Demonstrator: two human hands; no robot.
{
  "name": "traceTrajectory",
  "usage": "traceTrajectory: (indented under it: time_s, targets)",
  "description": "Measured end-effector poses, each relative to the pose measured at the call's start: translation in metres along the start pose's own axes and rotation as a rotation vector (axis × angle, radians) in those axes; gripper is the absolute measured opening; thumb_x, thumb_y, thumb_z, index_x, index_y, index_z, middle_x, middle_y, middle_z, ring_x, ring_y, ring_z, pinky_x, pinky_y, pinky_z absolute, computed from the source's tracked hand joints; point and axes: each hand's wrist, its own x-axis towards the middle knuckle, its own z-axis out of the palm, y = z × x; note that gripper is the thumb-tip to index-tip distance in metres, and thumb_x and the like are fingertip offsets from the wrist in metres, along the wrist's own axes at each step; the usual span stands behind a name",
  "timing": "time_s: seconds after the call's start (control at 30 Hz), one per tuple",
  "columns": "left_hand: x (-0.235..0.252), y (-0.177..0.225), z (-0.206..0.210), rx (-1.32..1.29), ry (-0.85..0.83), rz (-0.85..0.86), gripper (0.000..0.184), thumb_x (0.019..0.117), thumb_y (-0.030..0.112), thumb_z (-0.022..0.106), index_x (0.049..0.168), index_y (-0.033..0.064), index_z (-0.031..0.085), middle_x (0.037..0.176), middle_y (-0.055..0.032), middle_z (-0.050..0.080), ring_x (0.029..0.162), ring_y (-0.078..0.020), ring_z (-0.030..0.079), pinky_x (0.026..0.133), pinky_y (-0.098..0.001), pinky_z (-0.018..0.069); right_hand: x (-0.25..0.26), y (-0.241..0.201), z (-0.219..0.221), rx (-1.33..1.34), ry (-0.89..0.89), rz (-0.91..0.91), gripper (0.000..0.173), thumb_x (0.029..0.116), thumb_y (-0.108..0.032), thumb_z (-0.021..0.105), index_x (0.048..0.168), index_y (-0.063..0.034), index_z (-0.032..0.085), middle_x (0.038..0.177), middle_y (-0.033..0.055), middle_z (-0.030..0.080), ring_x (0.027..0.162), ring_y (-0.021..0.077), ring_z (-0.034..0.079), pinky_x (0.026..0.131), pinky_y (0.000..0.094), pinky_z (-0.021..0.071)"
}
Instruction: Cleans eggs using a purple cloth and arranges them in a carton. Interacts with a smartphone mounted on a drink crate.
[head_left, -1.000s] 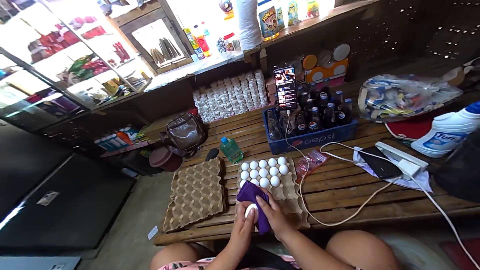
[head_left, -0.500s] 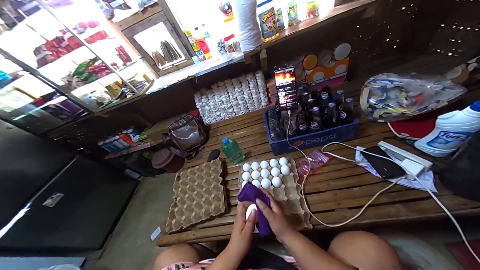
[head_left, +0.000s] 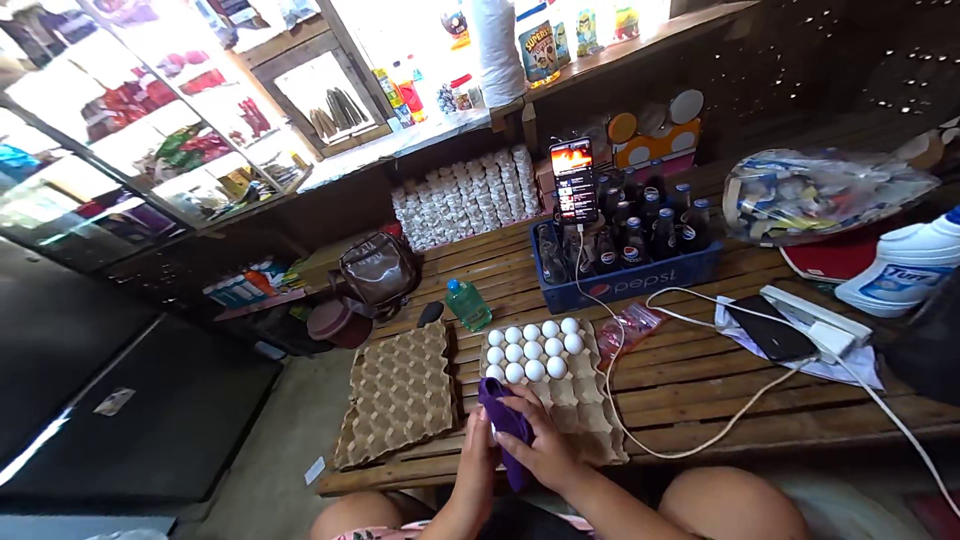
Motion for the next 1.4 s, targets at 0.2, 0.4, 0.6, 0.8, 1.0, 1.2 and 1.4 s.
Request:
traceTrajectory:
  time_s: [0.2, 0.4, 0.6, 0.8, 1.0, 1.2, 1.4]
  targets:
    - [-0.006, -0.001, 0.006, 0.094, -0.131, -0.056, 0.034, 0.1039, 0.043, 0.039, 0.111, 0.0107, 0.047, 0.076, 0.0026, 0.06, 0.059, -0.0033, 0.055, 0.053, -0.0199, 0.0472, 0.005, -0.008, -0.009, 0.276, 0.058, 0.304, 0.053, 0.0953, -0.026, 0.067, 0.14, -0.0012, 0.052, 0.131, 0.0117, 0.062, 0.118, 0.0112, 0.062, 0.103, 0.0309, 0.0518]
    - [-0.003, 0.016, 0.012, -0.084, 0.03, -0.087, 0.058, 0.1097, 0.047, 0.015, 0.107, 0.0108, 0.06, 0.074, 0.0007, 0.065, 0.062, -0.0068, 0.061, 0.059, -0.0232, 0.0533, 0.003, -0.007, -0.003, 0.126, -0.022, 0.191, 0.056, 0.0985, -0.03, 0.064, 0.145, -0.0025, 0.052, 0.146, 0.0188, 0.051, 0.133, 0.0208, 0.052, 0.111, 0.0382, 0.0458]
    - [-0.004, 0.012, 0.007, -0.015, -0.023, -0.028, 0.061, 0.1098, 0.045, 0.013, 0.139, 0.0031, 0.047, 0.116, -0.0086, 0.069, 0.107, -0.0161, 0.067, 0.094, -0.0379, 0.0569, -0.001, 0.004, 0.0, -0.088, -0.02, -0.091, 0.051, 0.0967, -0.043, 0.065, 0.139, -0.0147, 0.062, 0.148, 0.0195, 0.051, 0.139, 0.0275, 0.047, 0.114, 0.0468, 0.042]
    - [-0.005, 0.002, 0.004, 0.125, -0.15, -0.021, 0.039, 0.1025, 0.042, 0.044, 0.118, 0.0062, 0.046, 0.095, -0.0025, 0.064, 0.083, -0.0098, 0.065, 0.073, -0.0295, 0.0577, 0.004, -0.002, -0.008, 0.109, 0.066, 0.071, 0.046, 0.0983, -0.03, 0.064, 0.136, -0.0031, 0.061, 0.135, 0.0146, 0.061, 0.128, 0.015, 0.056, 0.11, 0.0341, 0.0466]
    - [-0.004, 0.008, 0.005, 0.05, -0.064, -0.032, 0.045, 0.1085, 0.039, 0.025, 0.129, 0.0054, 0.046, 0.095, -0.0038, 0.069, 0.081, -0.0107, 0.068, 0.07, -0.029, 0.0586, 0.001, -0.002, -0.005, -0.03, 0.027, -0.069, 0.042, 0.0993, -0.035, 0.063, 0.136, -0.0138, 0.065, 0.144, 0.0173, 0.055, 0.136, 0.0244, 0.05, 0.113, 0.0438, 0.0437]
    - [-0.001, 0.005, 0.003, -0.055, 0.063, -0.004, 0.055, 0.1097, 0.042, 0.015, 0.136, 0.0069, 0.049, 0.109, -0.0066, 0.071, 0.1, -0.0144, 0.069, 0.086, -0.0353, 0.0584, -0.002, 0.008, 0.003, -0.265, -0.037, -0.302, 0.032, 0.1007, -0.043, 0.06, 0.13, -0.0334, 0.067, 0.151, 0.0148, 0.049, 0.137, 0.027, 0.049, 0.111, 0.0439, 0.0442]
    - [-0.007, -0.001, 0.004, 0.157, -0.079, -0.083, 0.057, 0.105, 0.045, 0.03, 0.143, 0.0026, 0.037, 0.113, -0.0099, 0.065, 0.093, -0.015, 0.068, 0.076, -0.0341, 0.0594, 0.002, -0.003, -0.005, 0.028, 0.014, 0.127, 0.041, 0.0984, -0.033, 0.063, 0.134, -0.0126, 0.066, 0.14, 0.0146, 0.059, 0.132, 0.0213, 0.053, 0.111, 0.0416, 0.0449]
